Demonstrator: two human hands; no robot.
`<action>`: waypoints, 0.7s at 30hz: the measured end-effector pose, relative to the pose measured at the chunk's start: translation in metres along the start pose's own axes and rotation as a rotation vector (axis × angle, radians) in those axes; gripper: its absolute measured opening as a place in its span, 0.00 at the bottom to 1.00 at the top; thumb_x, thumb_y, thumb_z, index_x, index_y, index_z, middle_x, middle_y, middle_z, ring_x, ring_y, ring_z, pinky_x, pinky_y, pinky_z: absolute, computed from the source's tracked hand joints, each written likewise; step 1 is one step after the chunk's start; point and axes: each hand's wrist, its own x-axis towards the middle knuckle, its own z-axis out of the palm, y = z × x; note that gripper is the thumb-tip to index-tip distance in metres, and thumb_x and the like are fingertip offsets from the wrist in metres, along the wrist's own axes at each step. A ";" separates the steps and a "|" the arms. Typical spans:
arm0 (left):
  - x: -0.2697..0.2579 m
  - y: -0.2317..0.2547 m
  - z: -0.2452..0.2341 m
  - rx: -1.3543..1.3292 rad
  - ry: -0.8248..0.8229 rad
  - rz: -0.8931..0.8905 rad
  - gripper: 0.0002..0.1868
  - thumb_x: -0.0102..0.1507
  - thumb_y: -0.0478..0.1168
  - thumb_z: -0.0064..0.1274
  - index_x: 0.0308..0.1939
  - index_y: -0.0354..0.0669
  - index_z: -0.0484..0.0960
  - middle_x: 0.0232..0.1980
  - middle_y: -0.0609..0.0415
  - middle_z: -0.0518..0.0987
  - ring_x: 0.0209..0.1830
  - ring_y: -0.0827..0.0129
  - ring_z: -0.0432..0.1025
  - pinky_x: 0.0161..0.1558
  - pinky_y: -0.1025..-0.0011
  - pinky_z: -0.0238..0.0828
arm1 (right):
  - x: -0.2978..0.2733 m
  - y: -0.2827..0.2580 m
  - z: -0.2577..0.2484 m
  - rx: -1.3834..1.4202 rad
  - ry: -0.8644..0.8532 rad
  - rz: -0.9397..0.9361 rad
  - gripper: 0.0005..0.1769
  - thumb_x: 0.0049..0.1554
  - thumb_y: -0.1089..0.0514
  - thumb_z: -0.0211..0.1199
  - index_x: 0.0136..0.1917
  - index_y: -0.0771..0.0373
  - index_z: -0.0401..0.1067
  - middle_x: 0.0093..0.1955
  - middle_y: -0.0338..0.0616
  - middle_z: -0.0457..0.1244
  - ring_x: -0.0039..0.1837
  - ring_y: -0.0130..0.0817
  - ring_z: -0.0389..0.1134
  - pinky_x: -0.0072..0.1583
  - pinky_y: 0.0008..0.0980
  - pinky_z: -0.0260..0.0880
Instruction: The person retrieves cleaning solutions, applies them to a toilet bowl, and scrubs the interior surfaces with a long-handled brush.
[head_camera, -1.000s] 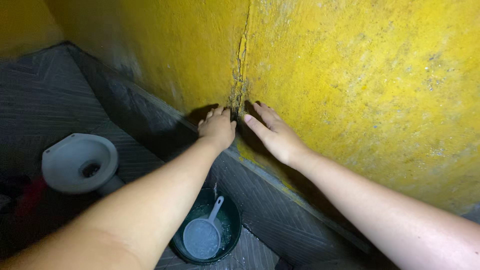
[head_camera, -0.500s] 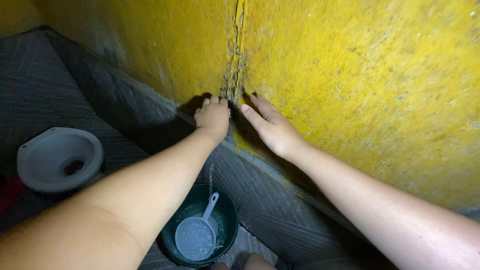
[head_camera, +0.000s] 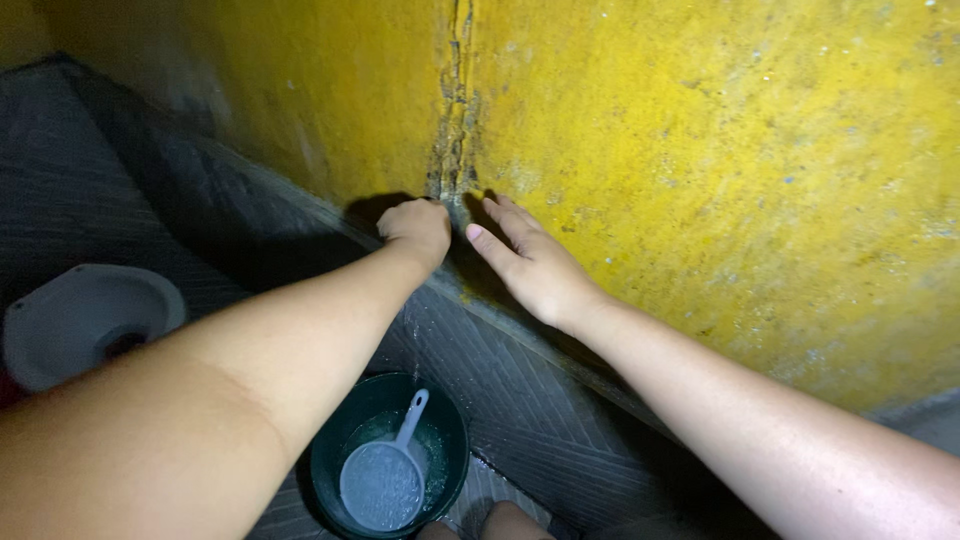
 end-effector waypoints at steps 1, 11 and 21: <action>0.002 0.002 0.000 -0.027 0.001 -0.034 0.16 0.70 0.40 0.45 0.60 0.45 0.80 0.63 0.44 0.80 0.63 0.49 0.75 0.56 0.50 0.74 | -0.001 0.000 -0.001 0.011 0.012 -0.013 0.42 0.62 0.31 0.44 0.80 0.56 0.52 0.85 0.49 0.41 0.85 0.44 0.39 0.79 0.41 0.39; 0.017 0.002 0.016 -0.279 0.030 -0.207 0.20 0.70 0.37 0.43 0.67 0.42 0.71 0.66 0.40 0.76 0.66 0.48 0.72 0.62 0.51 0.70 | -0.003 0.011 -0.012 0.044 0.051 -0.055 0.40 0.63 0.33 0.47 0.78 0.59 0.56 0.84 0.50 0.45 0.84 0.45 0.43 0.79 0.40 0.41; 0.012 -0.017 0.036 -0.183 0.025 -0.089 0.18 0.71 0.40 0.41 0.64 0.53 0.75 0.69 0.47 0.72 0.66 0.50 0.71 0.58 0.52 0.72 | -0.005 -0.004 -0.013 0.065 -0.004 -0.025 0.39 0.62 0.34 0.47 0.78 0.58 0.56 0.84 0.49 0.43 0.84 0.45 0.41 0.79 0.40 0.40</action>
